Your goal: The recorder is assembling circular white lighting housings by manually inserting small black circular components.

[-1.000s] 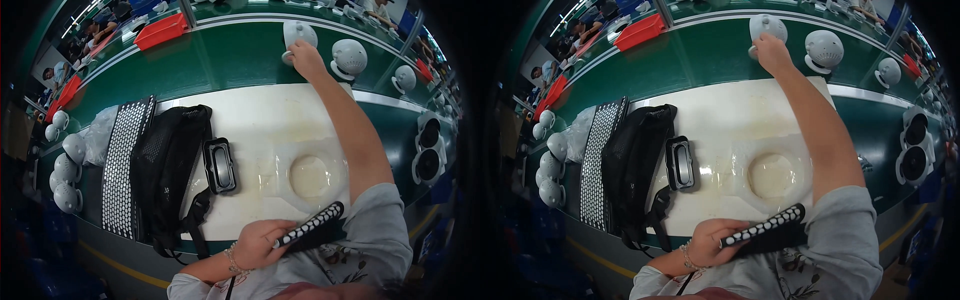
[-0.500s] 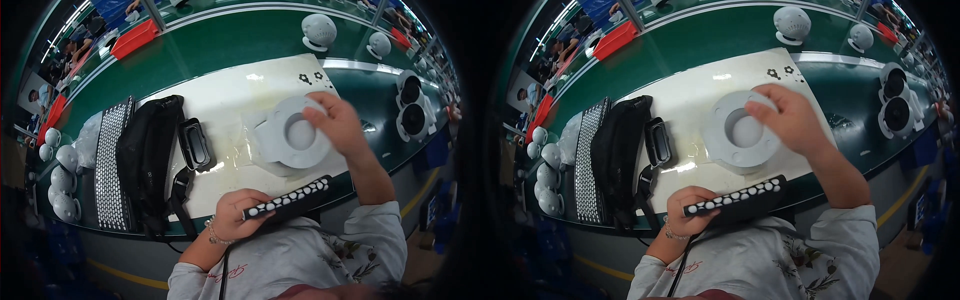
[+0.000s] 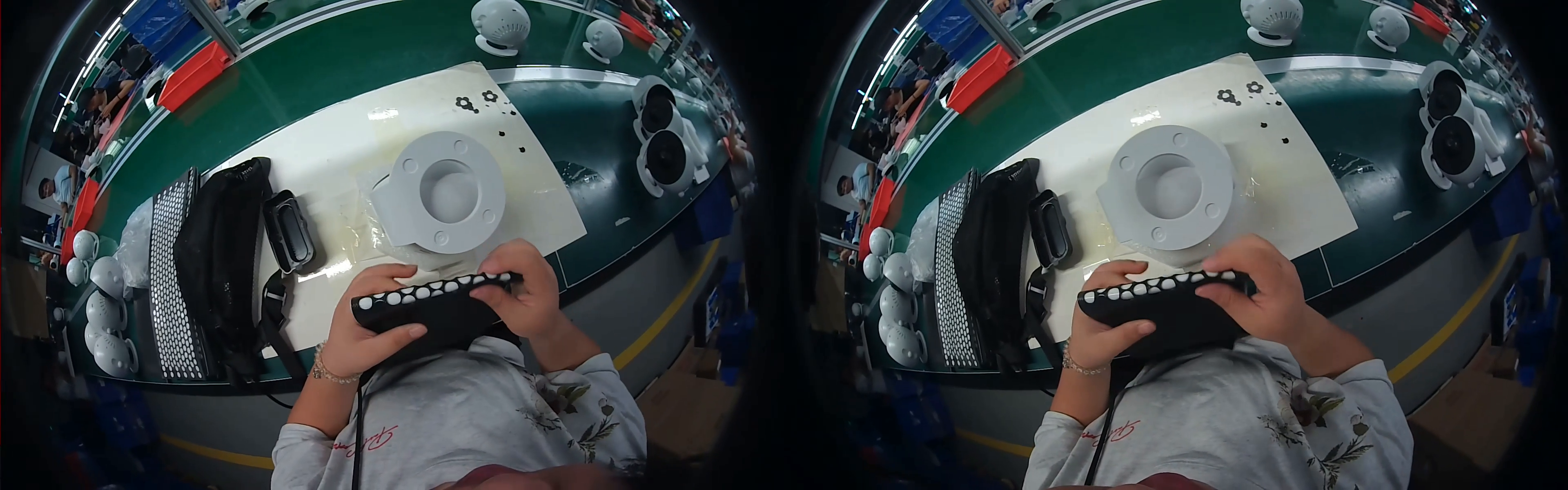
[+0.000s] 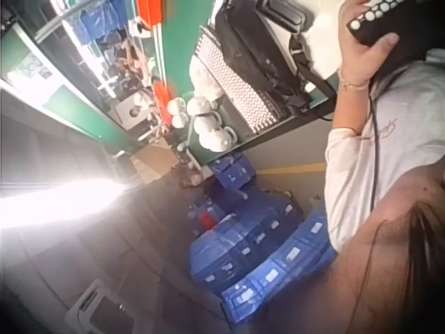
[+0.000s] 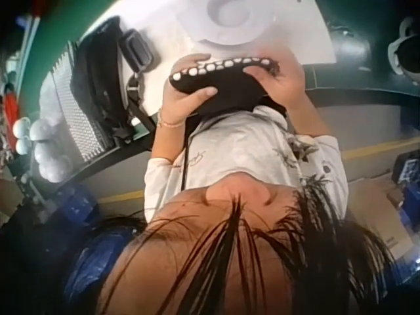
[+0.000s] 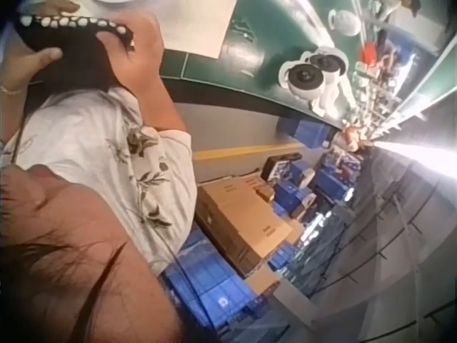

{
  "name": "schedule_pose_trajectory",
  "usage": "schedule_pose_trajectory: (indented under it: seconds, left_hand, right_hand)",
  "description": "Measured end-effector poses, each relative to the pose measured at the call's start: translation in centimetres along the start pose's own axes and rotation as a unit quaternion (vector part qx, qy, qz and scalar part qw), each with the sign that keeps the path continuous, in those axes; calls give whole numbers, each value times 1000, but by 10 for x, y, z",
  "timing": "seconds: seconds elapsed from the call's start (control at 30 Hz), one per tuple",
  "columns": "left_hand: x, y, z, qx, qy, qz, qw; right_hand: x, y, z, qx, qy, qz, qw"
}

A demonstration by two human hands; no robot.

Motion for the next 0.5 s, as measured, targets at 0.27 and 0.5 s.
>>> schedule_pose_trajectory:
  seconds: [0.27, 0.5]
  left_hand:
    - [5, -12, -7, 36, 13, 97, 995]
    - [5, -12, -9, -46, 24, 161, 986]
  right_hand:
    - [-2, 9, -10, -213, 100, 163, 958]
    - [10, 9, 2, -10, 32, -15, 999]
Point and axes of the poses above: each hand's wrist, its own z-axis towards the middle knuckle, its own x-axis out of the back of the hand, y = z × x, the point moved 3 cm from there along z, towards the middle knuckle, and after that the axes turned 8 degrees about z, right-handed, at the moved point
